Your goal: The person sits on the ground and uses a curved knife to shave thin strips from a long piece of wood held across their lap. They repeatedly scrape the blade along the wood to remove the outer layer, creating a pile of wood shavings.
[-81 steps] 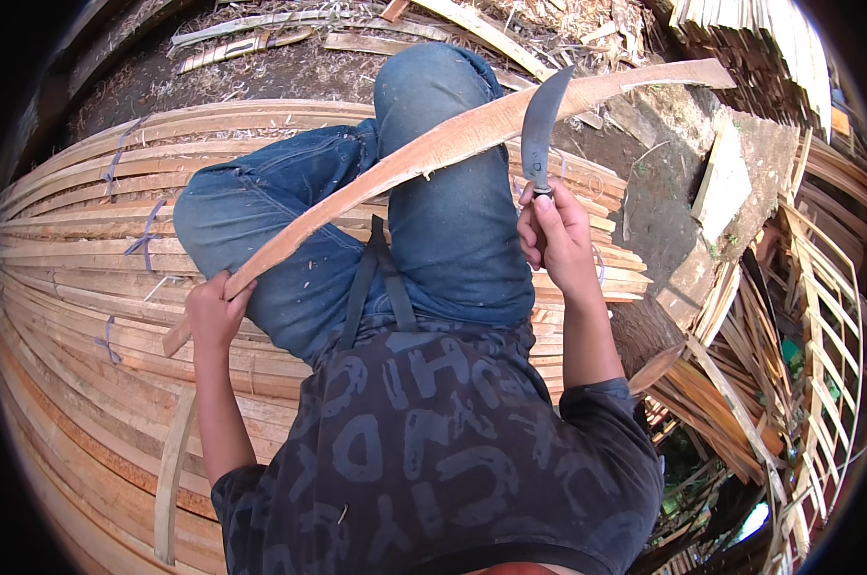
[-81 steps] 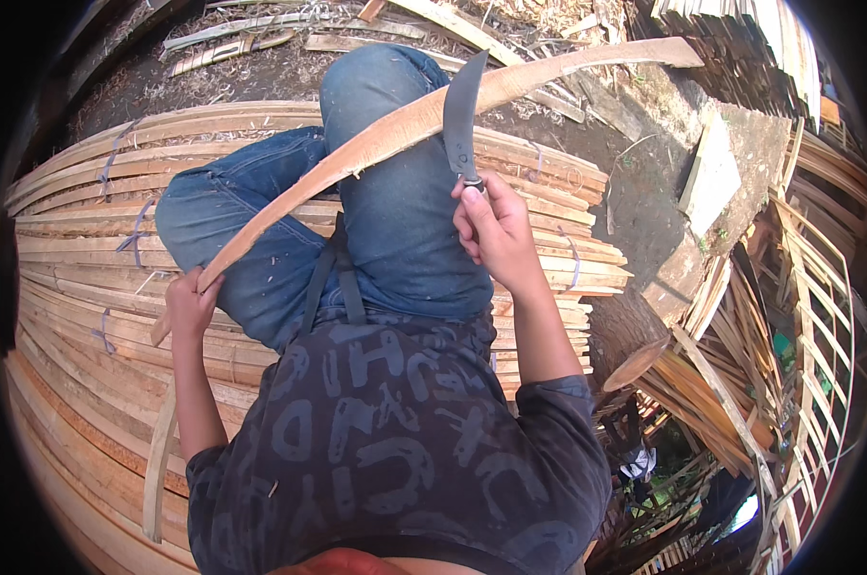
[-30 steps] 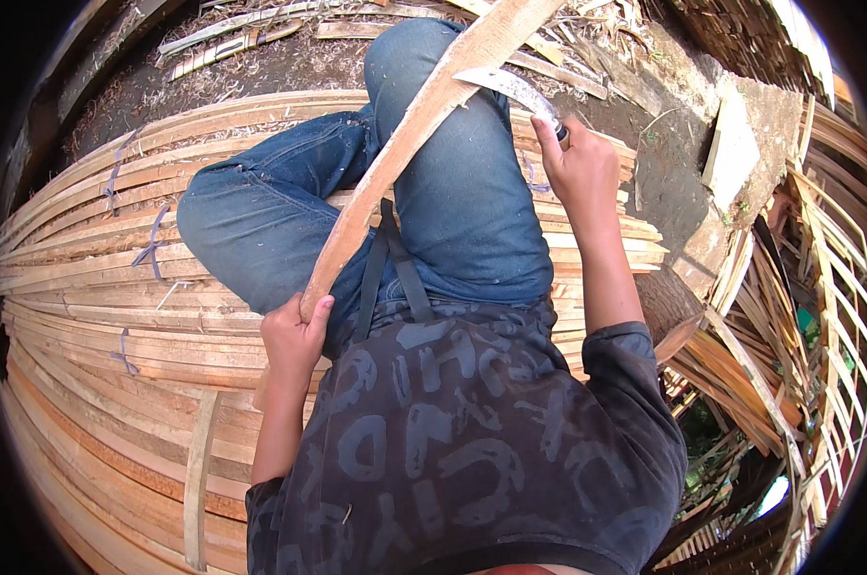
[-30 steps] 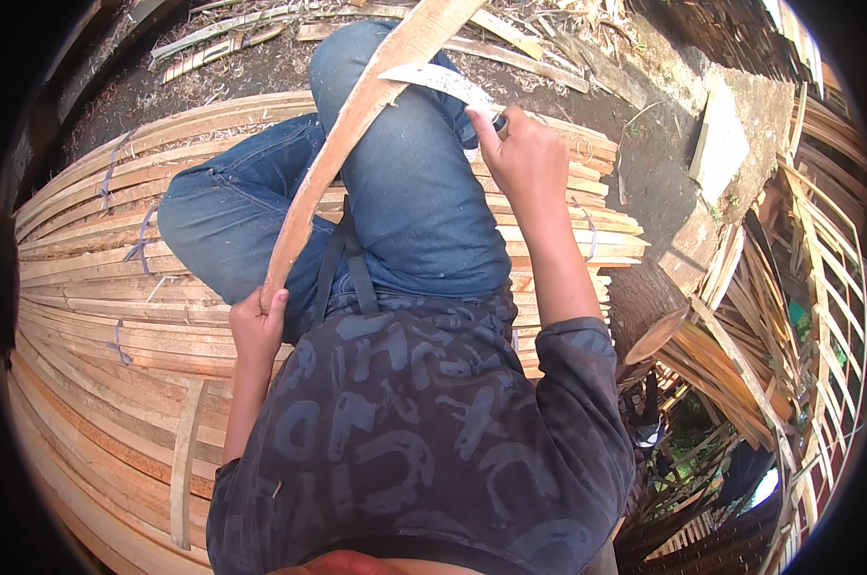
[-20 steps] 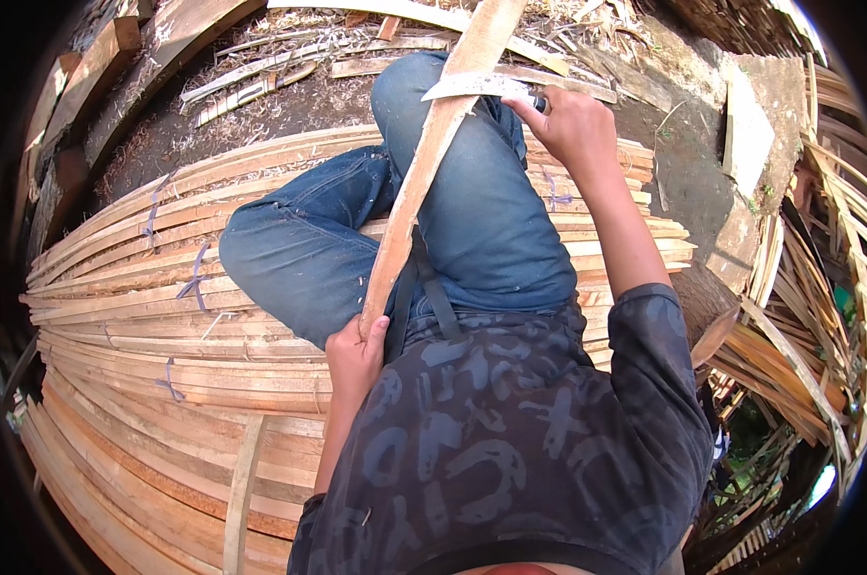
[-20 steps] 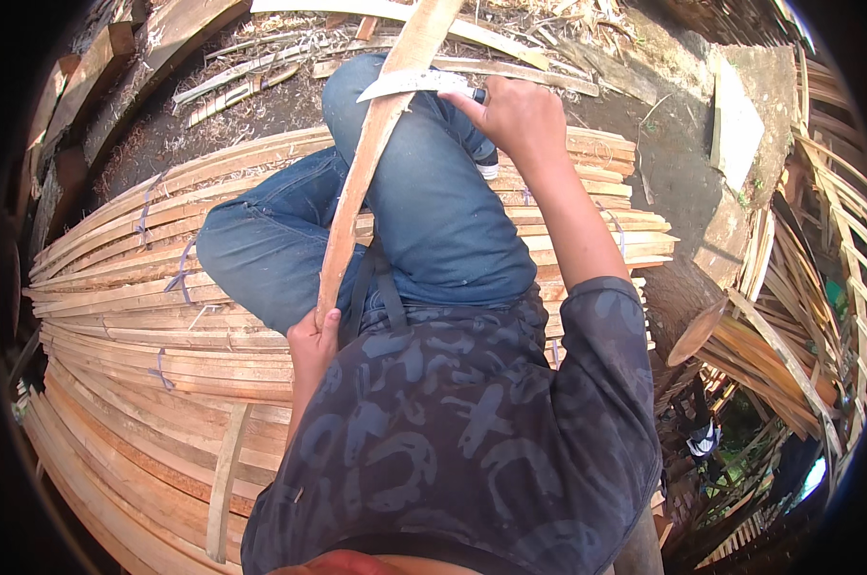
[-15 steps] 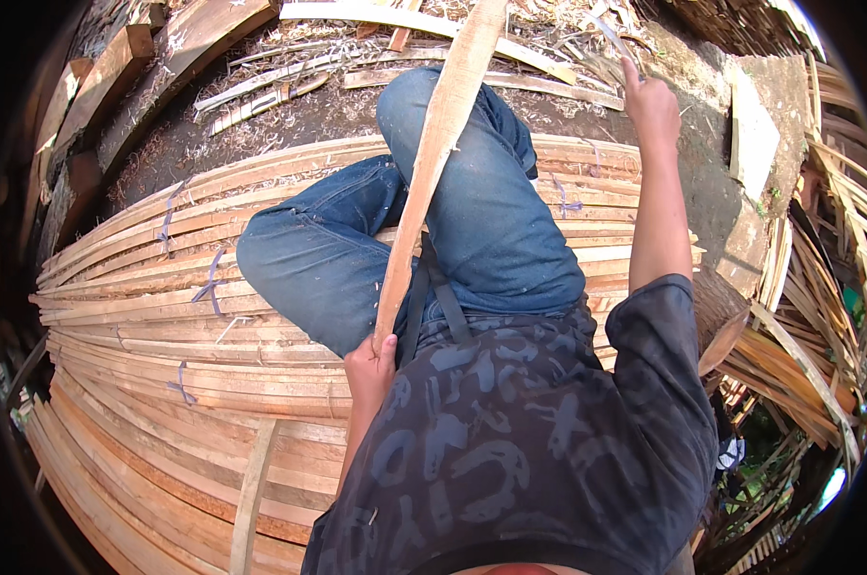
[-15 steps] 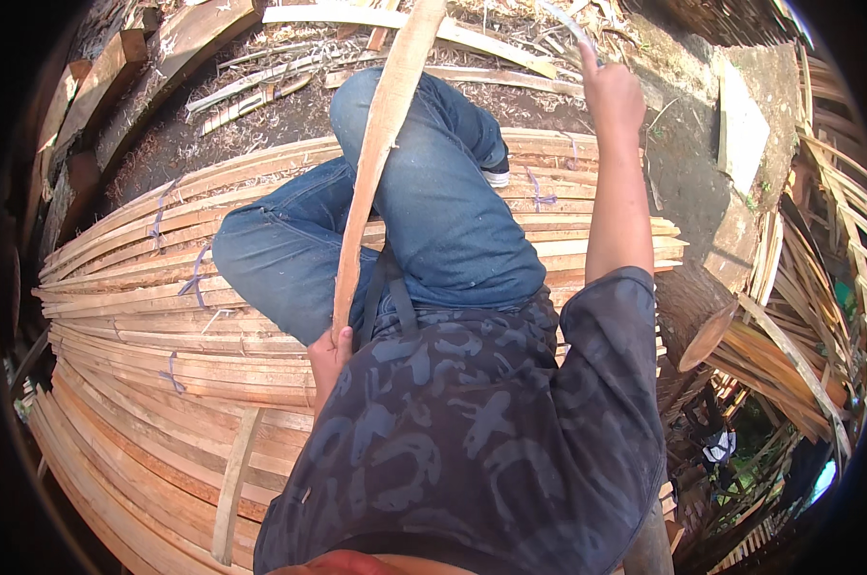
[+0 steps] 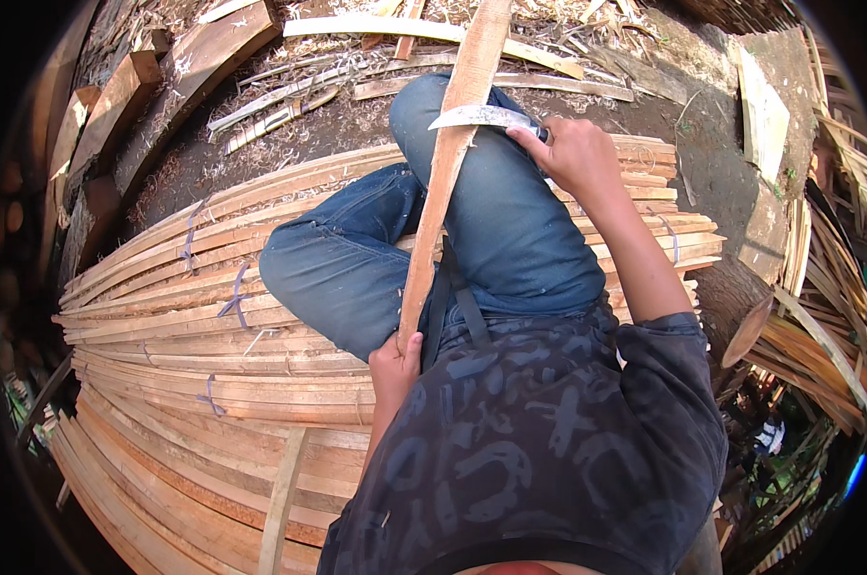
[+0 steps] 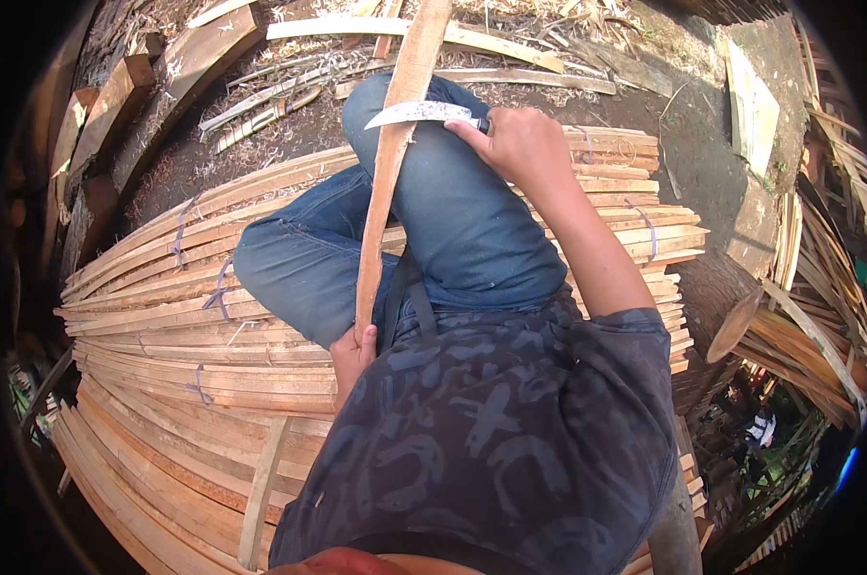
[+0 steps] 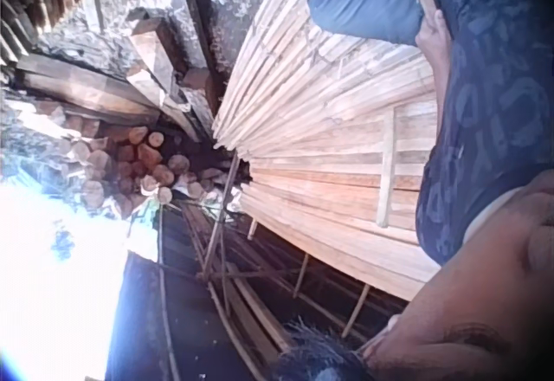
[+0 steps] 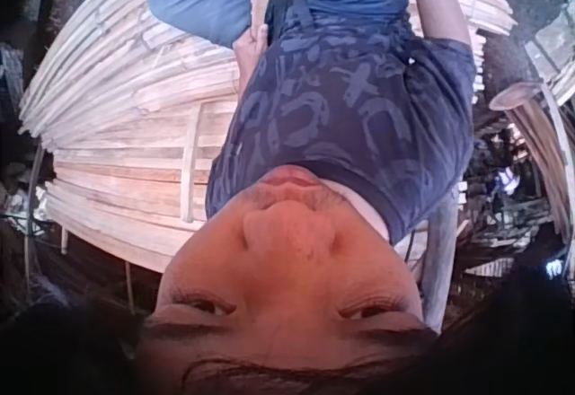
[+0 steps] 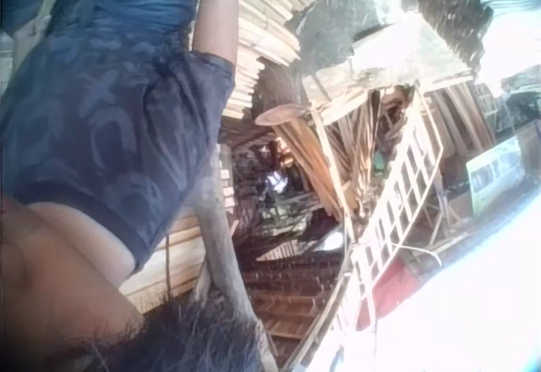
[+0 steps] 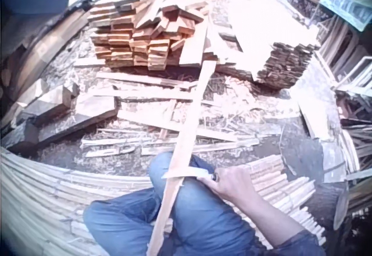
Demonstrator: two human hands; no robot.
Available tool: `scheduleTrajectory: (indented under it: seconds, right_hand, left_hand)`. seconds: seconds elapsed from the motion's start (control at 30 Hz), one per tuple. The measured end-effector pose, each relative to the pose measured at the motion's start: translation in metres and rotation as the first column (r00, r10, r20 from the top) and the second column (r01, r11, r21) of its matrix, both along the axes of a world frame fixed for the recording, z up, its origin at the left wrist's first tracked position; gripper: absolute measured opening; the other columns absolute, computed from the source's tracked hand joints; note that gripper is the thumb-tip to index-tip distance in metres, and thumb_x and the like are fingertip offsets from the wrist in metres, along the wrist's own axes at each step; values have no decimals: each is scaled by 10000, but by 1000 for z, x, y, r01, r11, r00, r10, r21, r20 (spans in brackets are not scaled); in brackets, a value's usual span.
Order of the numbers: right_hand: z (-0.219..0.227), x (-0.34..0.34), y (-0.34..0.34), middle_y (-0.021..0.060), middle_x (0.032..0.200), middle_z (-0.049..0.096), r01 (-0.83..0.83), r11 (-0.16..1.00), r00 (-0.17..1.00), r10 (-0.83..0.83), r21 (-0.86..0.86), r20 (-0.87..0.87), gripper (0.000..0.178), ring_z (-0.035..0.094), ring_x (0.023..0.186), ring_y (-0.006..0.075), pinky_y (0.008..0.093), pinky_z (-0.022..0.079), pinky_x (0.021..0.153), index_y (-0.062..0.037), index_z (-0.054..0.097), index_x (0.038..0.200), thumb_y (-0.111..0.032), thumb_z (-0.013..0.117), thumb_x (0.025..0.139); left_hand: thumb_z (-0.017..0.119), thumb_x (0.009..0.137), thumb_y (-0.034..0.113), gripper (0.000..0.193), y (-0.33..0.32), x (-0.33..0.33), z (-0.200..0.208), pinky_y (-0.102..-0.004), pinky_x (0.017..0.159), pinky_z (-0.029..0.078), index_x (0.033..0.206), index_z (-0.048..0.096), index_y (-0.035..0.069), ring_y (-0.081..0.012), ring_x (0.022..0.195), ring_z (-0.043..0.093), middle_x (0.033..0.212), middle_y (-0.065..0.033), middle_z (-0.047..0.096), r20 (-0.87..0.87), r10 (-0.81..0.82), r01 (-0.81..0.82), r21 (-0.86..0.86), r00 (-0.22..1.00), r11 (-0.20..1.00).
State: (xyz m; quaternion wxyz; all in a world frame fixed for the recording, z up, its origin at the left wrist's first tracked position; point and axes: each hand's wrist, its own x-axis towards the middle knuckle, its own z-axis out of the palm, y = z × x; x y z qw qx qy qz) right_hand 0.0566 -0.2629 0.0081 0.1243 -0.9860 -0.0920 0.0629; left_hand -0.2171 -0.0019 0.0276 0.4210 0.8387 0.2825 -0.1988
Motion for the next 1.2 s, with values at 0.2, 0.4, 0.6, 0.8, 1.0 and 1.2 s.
scheduleTrajectory:
  seconds: [0.2, 0.4, 0.6, 0.8, 1.0, 1.2]
  right_hand:
    - [-25, 30, -1, 134, 495, 565, -185, 976, 955, 205, -111, 214, 759, 603, 458, 282, 357, 495, 437, -32, 614, 578, -740, 455, 800]
    - [-37, 106, -88, 226, 721, 652, 393, 910, 919, -383, -135, 95, 855, 660, 729, 366, 454, 516, 663, 10, 676, 724, -768, 338, 832]
    - [8, 91, -153, 238, 727, 651, 562, 815, 825, -565, -143, 23, 839, 654, 740, 390, 464, 508, 693, 23, 658, 700, -762, 388, 820]
    - [8, 6, -18, 206, 685, 648, 143, 988, 972, -151, -58, -181, 522, 658, 677, 359, 446, 526, 624, -9, 664, 690, -517, 626, 803]
    - [-12, 16, 2, 185, 732, 663, 18, 994, 992, -31, -108, -123, 266, 663, 715, 339, 437, 541, 665, -69, 712, 841, -317, 668, 754]
    - [-35, 47, 7, 172, 742, 671, 11, 992, 1000, -12, -124, -5, 166, 676, 697, 330, 408, 558, 639, -57, 694, 765, -200, 654, 690]
  left_hand:
    - [618, 885, 358, 419, -6, -1, -3, -390, 519, 439, 786, 612, -49, -384, 520, 563, 573, -224, 530, 13, 44, -44, 33, 999, 998]
    - [613, 886, 358, 412, -1, -9, -8, -400, 527, 442, 804, 629, -45, -397, 539, 569, 576, -221, 540, -11, 6, -6, 28, 1000, 1000]
    - [616, 880, 363, 421, 2, -8, -14, -405, 528, 443, 787, 626, -48, -406, 542, 571, 578, -230, 540, 21, 20, -20, 9, 1000, 1000]
    - [627, 874, 368, 427, 0, -5, -15, -395, 523, 443, 786, 629, -50, -392, 540, 583, 574, -231, 535, -10, -23, 23, 43, 1000, 999]
    - [610, 907, 329, 436, -8, 2, -6, -335, 477, 364, 707, 538, -51, -127, 507, 361, 497, -95, 408, 34, 31, -32, 11, 999, 999]
    - [619, 887, 378, 421, -10, 8, -5, -393, 531, 447, 785, 629, -30, -388, 555, 586, 574, -216, 540, 4, -4, 3, 46, 1000, 999]
